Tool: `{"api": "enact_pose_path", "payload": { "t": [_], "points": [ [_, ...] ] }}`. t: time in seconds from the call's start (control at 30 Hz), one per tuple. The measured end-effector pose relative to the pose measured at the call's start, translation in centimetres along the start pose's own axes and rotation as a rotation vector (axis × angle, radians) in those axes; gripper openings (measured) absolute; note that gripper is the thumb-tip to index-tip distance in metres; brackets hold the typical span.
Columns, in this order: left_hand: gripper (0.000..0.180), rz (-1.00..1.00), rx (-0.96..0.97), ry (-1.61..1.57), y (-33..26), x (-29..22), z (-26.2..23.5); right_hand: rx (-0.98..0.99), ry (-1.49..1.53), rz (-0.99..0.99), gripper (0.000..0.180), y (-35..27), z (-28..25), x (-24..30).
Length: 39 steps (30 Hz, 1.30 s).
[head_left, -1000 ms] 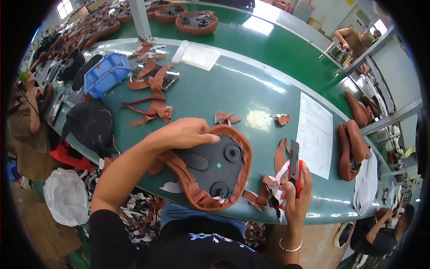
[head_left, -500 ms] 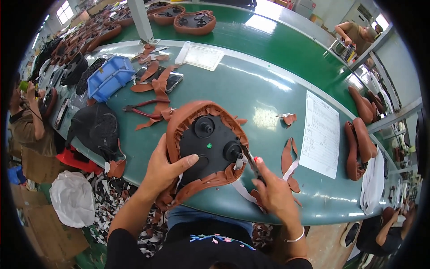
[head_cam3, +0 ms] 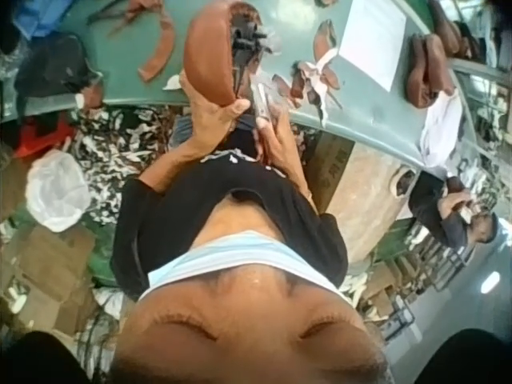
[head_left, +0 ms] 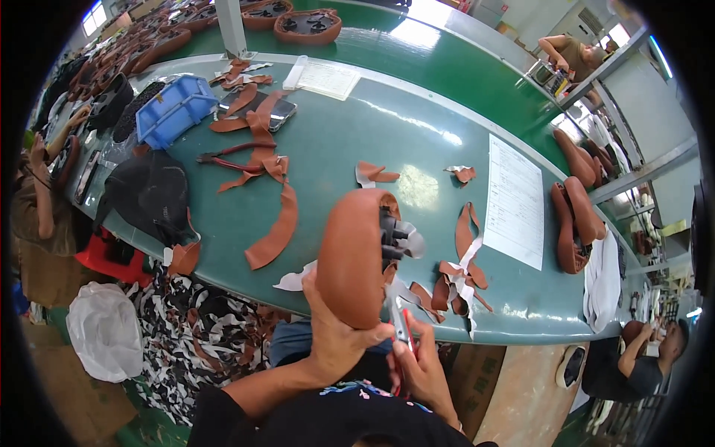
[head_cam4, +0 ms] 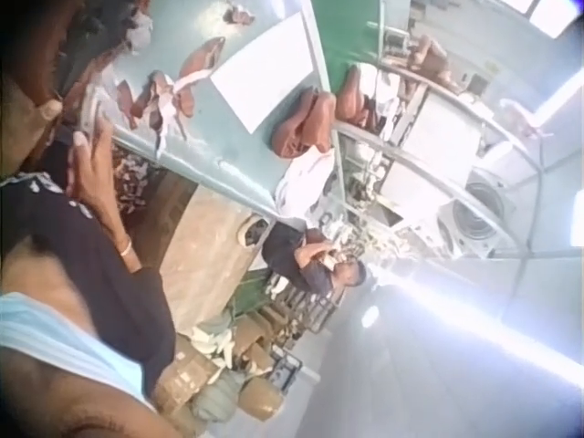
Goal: Trimming excess leather from the base of a bicycle seat using a utility knife.
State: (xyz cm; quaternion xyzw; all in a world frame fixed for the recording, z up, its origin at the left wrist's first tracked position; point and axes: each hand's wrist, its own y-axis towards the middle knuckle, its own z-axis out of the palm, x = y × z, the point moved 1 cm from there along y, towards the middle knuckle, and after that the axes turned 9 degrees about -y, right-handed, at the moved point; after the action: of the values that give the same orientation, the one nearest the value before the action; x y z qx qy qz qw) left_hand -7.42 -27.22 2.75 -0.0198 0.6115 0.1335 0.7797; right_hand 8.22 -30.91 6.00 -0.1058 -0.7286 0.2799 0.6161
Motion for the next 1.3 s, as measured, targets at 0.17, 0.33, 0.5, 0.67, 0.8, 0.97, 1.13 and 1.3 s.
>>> {"api": "enact_pose_path", "payload": {
  "t": [0.17,0.33,0.5,0.67,0.8,0.97,1.13,1.3],
  "points": [
    [0.065,-0.119,-0.068,-0.014,1.2,-1.2,-1.8,-0.419,-0.079,-0.419,0.069,3.7,-3.6,0.6],
    [0.059,-0.170,-0.096,-0.010,1.9,-1.0,-3.3,-0.382,-0.615,-0.843,0.075,13.2,-2.1,6.8],
    [0.052,-0.401,-0.342,-0.649,4.4,-0.7,-2.4,0.283,-0.693,-1.133,0.046,6.4,5.7,7.3],
    [0.038,-0.428,-0.264,-0.564,2.8,2.9,-1.6,0.203,-0.449,-1.023,0.049,9.5,7.2,8.6],
    [0.042,-1.152,0.331,-0.550,3.4,1.2,0.1,-0.001,-0.404,-0.640,0.048,14.1,-0.5,13.0],
    [0.032,0.379,0.321,0.626,8.1,-4.5,3.1,-0.251,-0.666,-0.803,0.045,10.0,-4.8,15.7],
    [0.024,0.405,0.449,0.759,11.1,-0.2,3.9,-0.111,-0.518,-0.908,0.054,7.9,-5.0,10.9],
    [0.032,0.350,0.445,0.746,10.8,-0.5,4.0,-0.402,-1.060,-0.656,0.066,4.9,-7.3,5.3]
  ]
}}
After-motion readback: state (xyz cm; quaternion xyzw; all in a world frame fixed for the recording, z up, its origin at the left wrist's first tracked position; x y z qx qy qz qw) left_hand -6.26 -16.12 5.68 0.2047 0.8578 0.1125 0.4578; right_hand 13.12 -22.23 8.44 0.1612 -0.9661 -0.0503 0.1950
